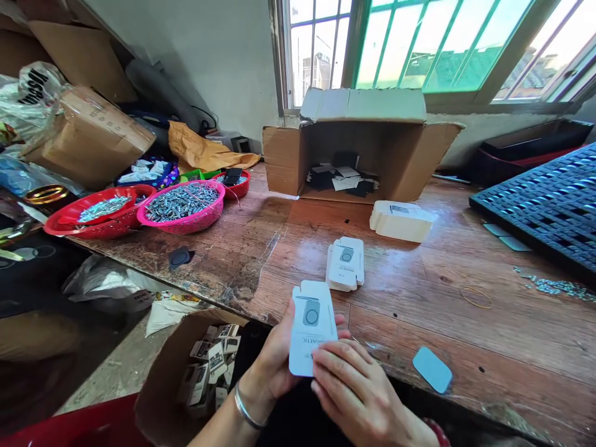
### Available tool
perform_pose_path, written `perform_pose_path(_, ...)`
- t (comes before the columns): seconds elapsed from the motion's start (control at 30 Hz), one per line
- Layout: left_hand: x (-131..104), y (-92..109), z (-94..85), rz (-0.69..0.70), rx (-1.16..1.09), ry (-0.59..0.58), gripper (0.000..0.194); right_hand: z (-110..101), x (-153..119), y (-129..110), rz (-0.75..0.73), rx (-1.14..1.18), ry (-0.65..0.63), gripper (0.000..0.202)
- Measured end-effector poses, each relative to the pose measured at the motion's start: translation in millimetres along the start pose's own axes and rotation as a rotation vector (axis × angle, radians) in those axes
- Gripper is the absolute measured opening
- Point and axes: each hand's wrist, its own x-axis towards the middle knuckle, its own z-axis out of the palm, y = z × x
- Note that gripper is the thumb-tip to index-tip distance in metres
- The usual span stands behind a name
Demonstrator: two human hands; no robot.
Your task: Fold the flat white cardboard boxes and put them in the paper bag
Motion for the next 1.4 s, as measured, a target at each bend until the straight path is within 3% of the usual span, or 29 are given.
perform_pose_path(0.17, -14, -16, -1.1, 0.023, 0.202, 0.053, 0.078, 5, 5, 11, 0.356, 0.113, 0.084, 0.028)
perform_pose_path(0.27, -24, -20, 2.9, 0.0, 0.326, 0.055, 0.086, 6, 13, 24, 0.604, 0.242, -0.022, 0.032)
perform_pose_path(0.37, -29, -24, 4.6, -0.032, 0.389, 0.109, 0.083, 3, 19, 27, 0.783, 0.395, -0.16, 0.027)
perform_pose_path(0.53, -35, -31, -0.8, -0.084, 0.397, 0.092, 0.072, -10, 22, 23, 0.818, 0.547, -0.437, 0.017)
perform_pose_path(0.67, -40, -37, -9.2, -0.117, 0.335, 0.021, 0.062, -16, 23, 16, 0.759, 0.55, -0.495, 0.023)
perform_pose_path(0.83, -41, -45, -21.9, -0.032, 0.299, 0.004, 0.065, -10, 17, 7, 0.699, 0.561, -0.43, 0.03)
perform_pose_path(0.97, -42, -49, -29.1, 0.139, 0.351, 0.232, 0.051, 5, 0, 0, 0.787, 0.485, -0.094, 0.011)
perform_pose_path(1.03, -43, -51, -30.7, 0.186, 0.363, 0.308, 0.049, 13, -9, -5, 0.905, 0.531, 0.037, 0.03)
perform_pose_path(1.17, -45, -57, -30.9, 0.271, 0.423, 0.305, 0.052, 27, -22, -12, 0.943, 0.798, -0.107, 0.026)
perform_pose_path(1.27, -45, -57, -33.0, 0.367, 0.527, 0.314, 0.056, 31, -27, -15, 0.917, 0.609, -0.093, 0.043)
perform_pose_path(1.4, -46, -55, -43.0, 0.401, 0.554, 0.32, 0.049, 34, -30, -17, 0.9, 0.471, -0.019, 0.046)
